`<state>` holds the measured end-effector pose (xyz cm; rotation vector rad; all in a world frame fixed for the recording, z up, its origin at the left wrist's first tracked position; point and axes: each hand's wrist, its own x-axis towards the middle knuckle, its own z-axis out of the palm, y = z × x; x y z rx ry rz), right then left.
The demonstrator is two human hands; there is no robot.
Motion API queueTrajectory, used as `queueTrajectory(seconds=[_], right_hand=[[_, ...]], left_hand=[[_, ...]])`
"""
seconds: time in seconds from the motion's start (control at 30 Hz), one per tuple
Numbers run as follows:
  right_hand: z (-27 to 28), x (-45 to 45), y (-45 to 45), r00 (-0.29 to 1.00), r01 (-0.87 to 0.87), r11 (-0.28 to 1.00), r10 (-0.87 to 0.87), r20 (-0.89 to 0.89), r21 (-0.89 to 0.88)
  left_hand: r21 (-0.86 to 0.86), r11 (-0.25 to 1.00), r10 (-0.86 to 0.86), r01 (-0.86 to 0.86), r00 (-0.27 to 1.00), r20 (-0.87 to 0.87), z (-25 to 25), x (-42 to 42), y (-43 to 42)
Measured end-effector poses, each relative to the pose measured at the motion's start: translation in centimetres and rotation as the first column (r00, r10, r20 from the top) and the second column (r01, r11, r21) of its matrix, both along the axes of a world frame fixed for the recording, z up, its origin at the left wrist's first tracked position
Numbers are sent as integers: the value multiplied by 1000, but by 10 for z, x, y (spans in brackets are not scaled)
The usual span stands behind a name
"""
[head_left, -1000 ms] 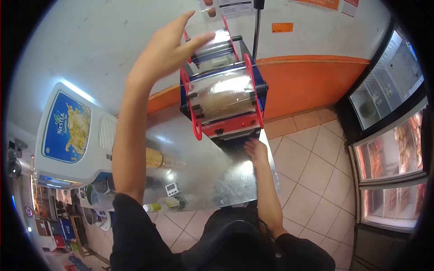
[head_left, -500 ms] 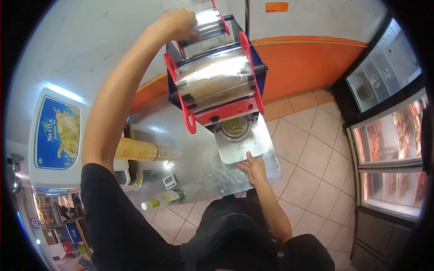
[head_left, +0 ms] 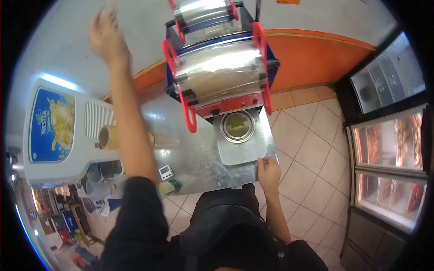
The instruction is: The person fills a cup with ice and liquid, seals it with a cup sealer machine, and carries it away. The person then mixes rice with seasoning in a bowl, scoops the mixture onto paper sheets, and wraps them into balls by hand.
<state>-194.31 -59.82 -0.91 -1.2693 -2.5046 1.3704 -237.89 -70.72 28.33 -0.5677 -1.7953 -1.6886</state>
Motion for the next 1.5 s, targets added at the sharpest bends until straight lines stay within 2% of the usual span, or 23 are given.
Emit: queueTrajectory(seconds=[0.03,0.07,0.1,0.17,0.2,0.23,0.3,0.37,0.43,0.6,0.7,0.9,0.97,1.03,1.07,1.1,1.13,1.17,1.23,1.33,1.37,1.4,1.5], right_hand=[[20,-14,9,995,-60,994,51,91,96],[34,-26,18,979,-129,972,93,183,194],[39,-34,23,989,-150,942,139,57,301],[48,-53,36,937,-159,848,291,-193,506],[61,-63,35,931,-153,901,269,-247,407],[63,-72,33,890,-164,863,338,-305,477],[58,-94,32,735,-186,781,514,-443,597],[23,-105,30,753,-465,557,658,-23,688],[6,-112,42,689,-365,483,715,-118,796],[1,-118,37,597,-416,437,793,-124,797],[-5,-115,43,612,-178,556,709,-351,812],[6,-130,64,455,57,518,747,-484,853],[46,-117,34,359,93,462,810,-463,882],[96,-91,-13,237,120,380,886,-398,917],[117,-78,-35,155,54,358,919,-362,932],[134,-67,-51,66,-82,332,943,-327,940],[127,-49,-45,115,-653,403,889,-443,641],[130,-56,-77,-241,-638,288,806,-541,714],[99,-36,-110,96,-975,198,774,-625,96],[85,-19,-264,-27,-993,70,663,-748,98],[110,-18,-319,-304,-880,-46,820,-486,472],[157,-3,-388,-426,-837,-116,752,-503,536],[163,12,-524,-388,-921,-285,641,-662,264]], left_hand=[[387,912,122,-139,990,68,-32,42,-23],[396,915,19,-82,987,160,-94,87,-38],[223,967,70,-126,968,241,-141,138,-35],[151,980,-14,-131,707,707,-267,212,-54],[224,973,-180,-46,454,873,-322,232,-62],[265,963,-267,36,197,943,-322,245,-58],[606,792,-609,73,23,793,-386,247,-44],[829,554,-827,70,-61,558,-404,243,-20],[793,598,-790,120,-79,608,-407,236,8],[755,643,-759,130,-26,651,-410,226,30],[753,643,-760,140,-1,650,-409,230,31],[731,658,-752,182,97,653,-414,219,37],[578,783,-619,231,195,761,-407,225,27],[266,935,-329,235,297,896,-341,260,-13],[328,914,-396,238,356,846,-370,268,-11],[562,813,-545,154,542,639,-352,307,-30],[868,491,-855,76,234,463,-323,342,-67],[942,276,-961,189,91,263,-332,368,-101],[966,243,-965,91,127,231,-326,431,-177],[949,308,-889,-63,336,311,-313,506,-301],[941,319,-856,-109,392,336,-301,527,-343],[939,314,-837,-138,427,342,-286,542,-388],[944,290,-797,-160,506,331,-237,575,-521]])
